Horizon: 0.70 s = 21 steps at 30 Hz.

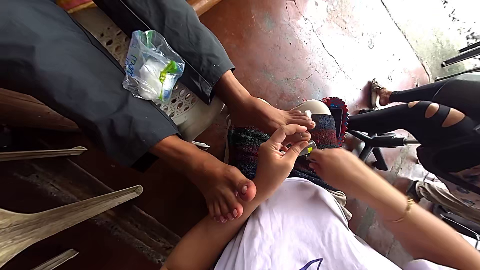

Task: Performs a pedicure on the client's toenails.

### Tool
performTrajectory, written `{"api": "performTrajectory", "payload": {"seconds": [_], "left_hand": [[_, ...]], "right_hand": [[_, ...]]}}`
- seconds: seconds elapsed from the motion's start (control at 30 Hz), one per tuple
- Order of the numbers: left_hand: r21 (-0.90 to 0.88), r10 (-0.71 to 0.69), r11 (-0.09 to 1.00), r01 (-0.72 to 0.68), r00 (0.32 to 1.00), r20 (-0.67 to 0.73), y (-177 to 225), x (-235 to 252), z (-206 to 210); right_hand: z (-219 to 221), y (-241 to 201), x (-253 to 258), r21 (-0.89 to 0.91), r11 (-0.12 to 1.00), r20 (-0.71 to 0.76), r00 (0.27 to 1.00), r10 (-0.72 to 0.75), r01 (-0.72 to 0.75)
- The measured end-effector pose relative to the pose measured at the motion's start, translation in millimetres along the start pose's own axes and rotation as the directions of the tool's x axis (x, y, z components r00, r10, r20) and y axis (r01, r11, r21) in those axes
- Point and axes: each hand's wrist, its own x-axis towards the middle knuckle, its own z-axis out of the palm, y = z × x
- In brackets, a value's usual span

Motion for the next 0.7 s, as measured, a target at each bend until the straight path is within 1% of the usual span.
{"api": "performTrajectory", "payload": {"seconds": [0.03, 0.07, 0.1, 0.17, 0.2, 0.23, 0.27, 0.3, 0.33, 0.4, 0.43, 0.47, 0.57, 0.63, 0.7], "left_hand": [[0.001, 0.001, 1.000, -0.001, 1.000, 0.001, 0, 0, 0], [-0.003, 0.001, 1.000, -0.001, 1.000, 0.004, 0, 0, -1], [-0.012, -0.003, 1.000, 0.003, 1.000, 0.007, 1, 0, -1], [-0.045, -0.027, 0.999, 0.028, 0.999, 0.022, 2, -1, -2], [-0.057, -0.039, 0.998, 0.041, 0.998, 0.039, 3, -1, -4], [-0.055, -0.056, 0.997, 0.059, 0.997, 0.052, 4, -2, -6], [-0.047, -0.085, 0.995, 0.087, 0.995, 0.048, 6, -2, -7], [-0.046, -0.128, 0.991, 0.128, 0.992, 0.014, 8, -2, -6], [-0.058, -0.185, 0.982, 0.182, 0.982, -0.035, 13, -1, -3], [-0.087, -0.268, 0.962, 0.259, 0.956, -0.118, 20, 1, 5], [-0.099, -0.284, 0.957, 0.272, 0.948, -0.140, 21, 1, 7], [-0.116, -0.293, 0.954, 0.278, 0.944, -0.150, 23, 2, 9], [-0.145, -0.321, 0.943, 0.300, 0.935, -0.151, 26, 4, 13], [-0.174, -0.342, 0.933, 0.317, 0.929, -0.142, 27, 5, 13], [-0.191, -0.345, 0.929, 0.317, 0.929, -0.133, 26, 5, 12]], "right_hand": [[20, -3, 6, -0.018, 1.000, 0.013, 1.000, 0.020, -0.020], [37, -4, 9, -0.013, 1.000, 0.000, 1.000, 0.006, -0.006], [50, -2, 9, 0.005, 0.999, -0.045, 0.998, -0.038, 0.039], [60, 11, 2, 0.075, 0.986, -0.233, 0.964, -0.128, 0.149], [60, 22, -2, 0.129, 0.974, -0.353, 0.927, -0.128, 0.183], [56, 36, -7, 0.186, 0.965, -0.446, 0.891, -0.086, 0.186], [49, 53, -10, 0.237, 0.960, -0.504, 0.864, -0.010, 0.150], [42, 72, -12, 0.288, 0.954, -0.523, 0.848, 0.086, 0.081], [36, 94, -10, 0.339, 0.941, -0.515, 0.835, 0.194, -0.010], [32, 139, 5, 0.421, 0.882, -0.438, 0.804, 0.403, -0.213], [34, 161, 18, 0.458, 0.840, -0.380, 0.791, 0.480, -0.290], [40, 182, 33, 0.500, 0.802, -0.332, 0.783, 0.526, -0.327], [73, 228, 86, 0.638, 0.707, -0.262, 0.778, 0.570, -0.303], [87, 239, 121, 0.703, 0.649, -0.219, 0.779, 0.588, -0.292], [93, 241, 147, 0.743, 0.609, -0.192, 0.783, 0.591, -0.277]]}}
